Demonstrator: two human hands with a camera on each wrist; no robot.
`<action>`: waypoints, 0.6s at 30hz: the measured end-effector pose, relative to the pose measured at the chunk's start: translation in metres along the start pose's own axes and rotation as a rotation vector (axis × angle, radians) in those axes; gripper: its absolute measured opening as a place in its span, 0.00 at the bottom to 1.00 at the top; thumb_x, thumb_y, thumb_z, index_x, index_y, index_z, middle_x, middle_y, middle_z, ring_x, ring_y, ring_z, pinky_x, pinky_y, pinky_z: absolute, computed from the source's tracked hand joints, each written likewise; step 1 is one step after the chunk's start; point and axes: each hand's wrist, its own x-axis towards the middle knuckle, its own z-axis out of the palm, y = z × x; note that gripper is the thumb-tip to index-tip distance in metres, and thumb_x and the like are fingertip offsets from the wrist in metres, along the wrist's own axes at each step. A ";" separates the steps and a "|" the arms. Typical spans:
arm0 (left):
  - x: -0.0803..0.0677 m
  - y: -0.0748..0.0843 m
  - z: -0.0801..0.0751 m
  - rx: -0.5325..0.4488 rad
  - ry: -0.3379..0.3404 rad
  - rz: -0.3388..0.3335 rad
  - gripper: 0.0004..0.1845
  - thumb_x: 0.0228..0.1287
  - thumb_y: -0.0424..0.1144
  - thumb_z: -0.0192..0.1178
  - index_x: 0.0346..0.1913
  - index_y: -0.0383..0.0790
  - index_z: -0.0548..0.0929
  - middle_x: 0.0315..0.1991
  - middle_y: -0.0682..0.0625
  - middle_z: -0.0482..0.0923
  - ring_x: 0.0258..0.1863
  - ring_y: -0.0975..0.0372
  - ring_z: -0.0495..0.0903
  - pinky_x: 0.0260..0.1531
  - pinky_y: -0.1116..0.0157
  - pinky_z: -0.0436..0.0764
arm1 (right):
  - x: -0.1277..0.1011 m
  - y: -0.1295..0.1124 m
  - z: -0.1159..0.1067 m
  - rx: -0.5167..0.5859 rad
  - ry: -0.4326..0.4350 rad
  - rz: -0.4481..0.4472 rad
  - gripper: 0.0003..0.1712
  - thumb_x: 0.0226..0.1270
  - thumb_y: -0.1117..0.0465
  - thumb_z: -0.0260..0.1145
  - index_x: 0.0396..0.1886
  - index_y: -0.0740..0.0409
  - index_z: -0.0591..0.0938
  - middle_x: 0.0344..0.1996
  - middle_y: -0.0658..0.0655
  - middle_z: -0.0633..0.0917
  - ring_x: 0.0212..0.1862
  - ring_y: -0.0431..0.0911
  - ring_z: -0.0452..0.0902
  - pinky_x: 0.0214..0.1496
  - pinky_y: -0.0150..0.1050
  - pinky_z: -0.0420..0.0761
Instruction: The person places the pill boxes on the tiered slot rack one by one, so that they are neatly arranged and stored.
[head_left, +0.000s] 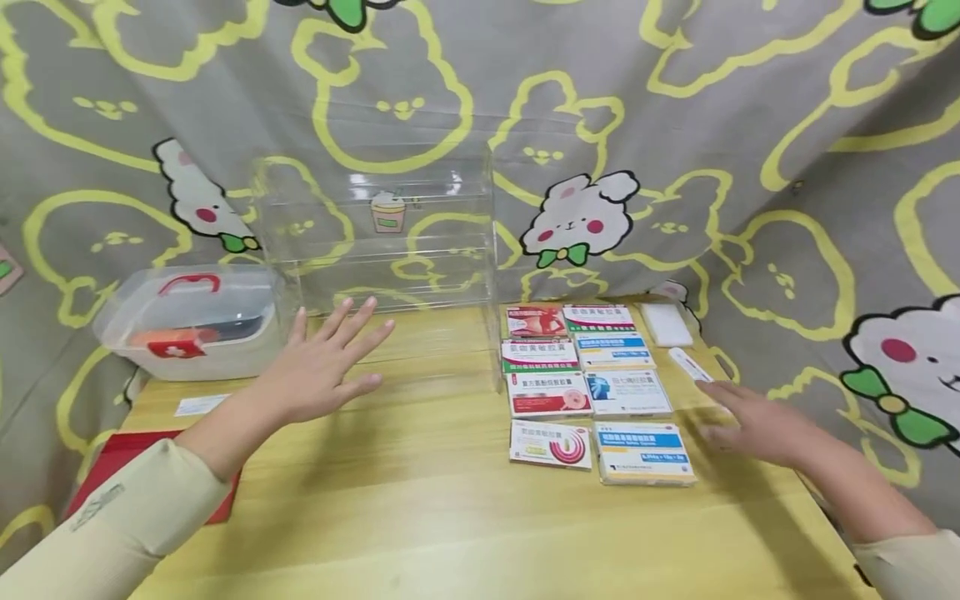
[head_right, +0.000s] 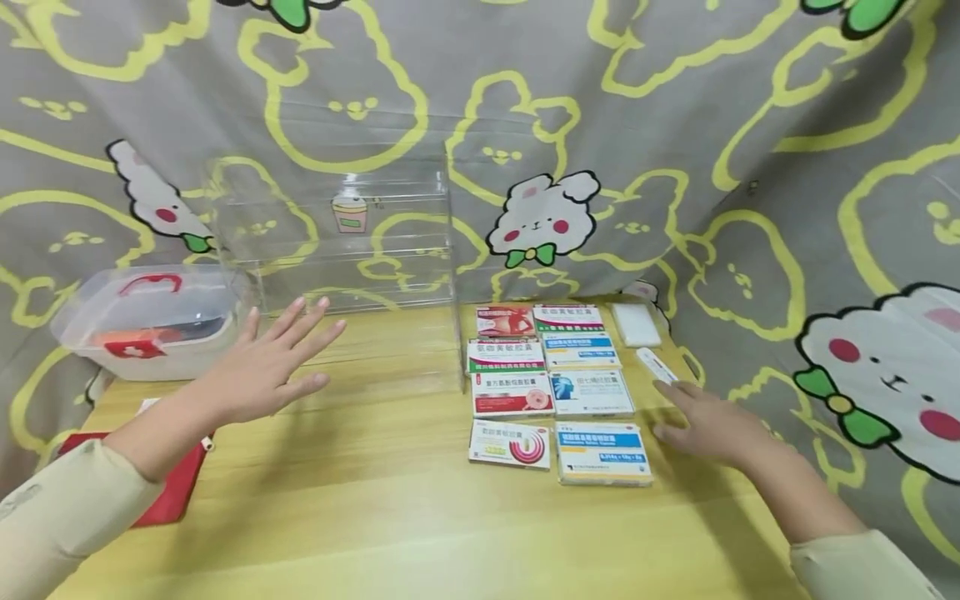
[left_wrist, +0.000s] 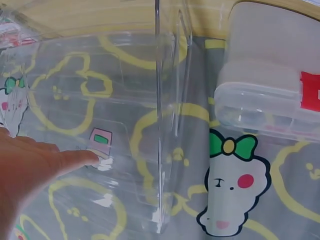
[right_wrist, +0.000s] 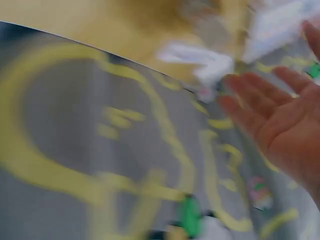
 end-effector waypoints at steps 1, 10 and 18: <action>-0.001 0.000 -0.002 0.000 -0.001 -0.015 0.37 0.66 0.68 0.35 0.74 0.60 0.44 0.76 0.51 0.30 0.73 0.49 0.32 0.60 0.32 0.32 | 0.007 -0.007 -0.008 -0.016 0.049 -0.050 0.45 0.59 0.44 0.65 0.70 0.59 0.61 0.62 0.75 0.65 0.57 0.73 0.65 0.53 0.68 0.65; 0.002 -0.004 -0.014 0.011 -0.023 -0.086 0.37 0.65 0.69 0.34 0.74 0.64 0.44 0.76 0.50 0.33 0.72 0.46 0.29 0.56 0.29 0.30 | 0.066 -0.085 -0.108 -0.214 0.173 -0.243 0.50 0.56 0.36 0.63 0.75 0.37 0.50 0.75 0.56 0.45 0.73 0.60 0.40 0.63 0.72 0.39; -0.004 -0.008 -0.030 0.058 -0.020 -0.132 0.37 0.63 0.70 0.35 0.73 0.66 0.44 0.76 0.54 0.29 0.72 0.47 0.25 0.55 0.29 0.26 | 0.099 -0.124 -0.137 -0.305 0.166 -0.334 0.51 0.57 0.31 0.57 0.75 0.36 0.47 0.75 0.49 0.35 0.74 0.55 0.31 0.59 0.76 0.40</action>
